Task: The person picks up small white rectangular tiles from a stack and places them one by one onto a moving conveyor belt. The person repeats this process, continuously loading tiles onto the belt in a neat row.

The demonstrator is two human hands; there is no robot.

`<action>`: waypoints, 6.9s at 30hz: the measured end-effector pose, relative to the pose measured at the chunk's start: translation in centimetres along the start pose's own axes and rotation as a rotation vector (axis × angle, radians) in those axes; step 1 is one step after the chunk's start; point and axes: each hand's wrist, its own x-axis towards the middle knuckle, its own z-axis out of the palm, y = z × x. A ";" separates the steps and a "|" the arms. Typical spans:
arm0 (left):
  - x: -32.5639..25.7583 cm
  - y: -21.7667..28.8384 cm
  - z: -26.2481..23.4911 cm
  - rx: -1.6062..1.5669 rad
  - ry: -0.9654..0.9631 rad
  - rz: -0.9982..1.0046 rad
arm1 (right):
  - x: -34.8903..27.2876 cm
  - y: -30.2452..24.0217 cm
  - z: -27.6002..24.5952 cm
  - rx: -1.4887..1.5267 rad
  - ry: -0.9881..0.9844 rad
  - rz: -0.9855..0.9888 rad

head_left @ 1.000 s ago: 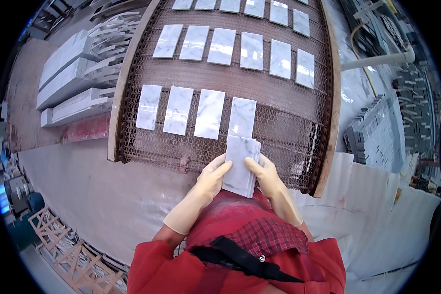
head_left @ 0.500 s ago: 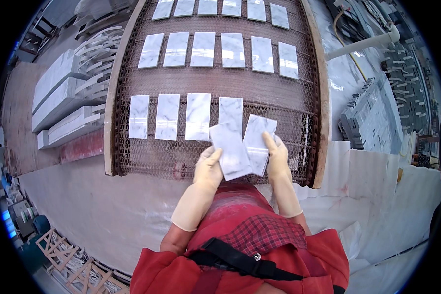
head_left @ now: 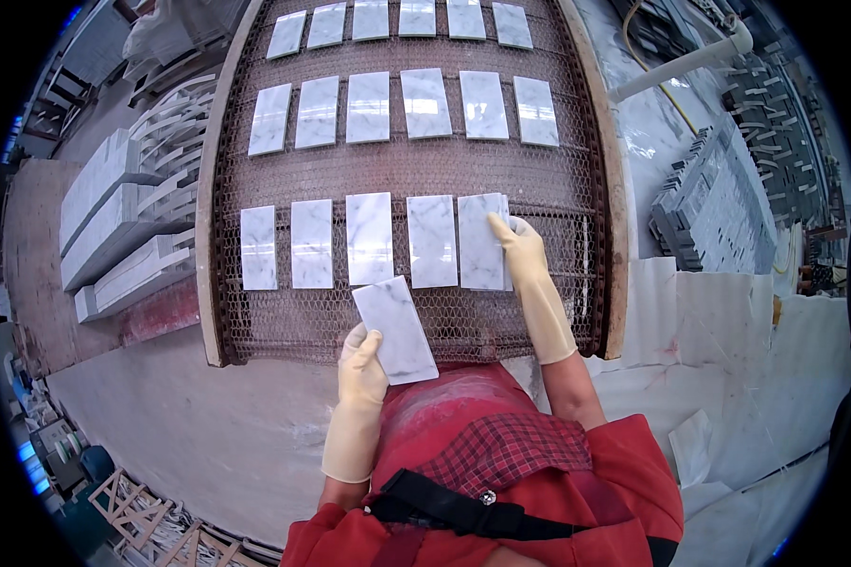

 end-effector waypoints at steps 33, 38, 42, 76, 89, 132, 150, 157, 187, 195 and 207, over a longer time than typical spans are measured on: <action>-1.6 -1.6 1.4 0.062 0.037 -0.130 | -1.2 -2.6 -1.7 -0.224 0.145 -0.028; -1.5 -1.8 1.2 0.029 0.027 -0.136 | -0.8 -3.7 -4.8 -0.288 0.228 -0.021; -1.4 -2.0 1.2 -0.014 -0.002 -0.141 | 0.5 -2.2 -7.5 -0.346 0.286 -0.073; -4.8 -1.2 -6.4 0.012 0.397 -0.037 | -4.8 0.6 8.7 -1.405 -0.163 -1.081; -3.8 6.4 -16.1 0.429 0.603 0.186 | -5.7 -0.1 9.3 -1.371 -0.146 -1.032; -23.7 -5.5 -24.9 0.555 0.715 0.424 | -30.7 10.1 22.0 -0.669 -1.237 -1.298; -33.0 3.8 -55.2 0.623 0.877 0.405 | -24.8 12.3 44.4 -1.207 0.343 -0.924; -32.2 6.0 -62.9 0.667 0.816 0.333 | -24.0 10.9 45.4 -1.345 0.273 -0.811; -24.4 38.5 -102.6 0.910 0.818 0.140 | -32.9 0.6 77.6 -1.121 0.207 -1.371; -19.6 50.6 -116.8 1.116 0.688 0.298 | -43.6 16.5 90.4 -1.367 -0.150 -0.757; -10.5 67.4 -128.0 1.498 0.453 0.064 | -56.6 23.8 100.8 -1.237 -0.603 0.090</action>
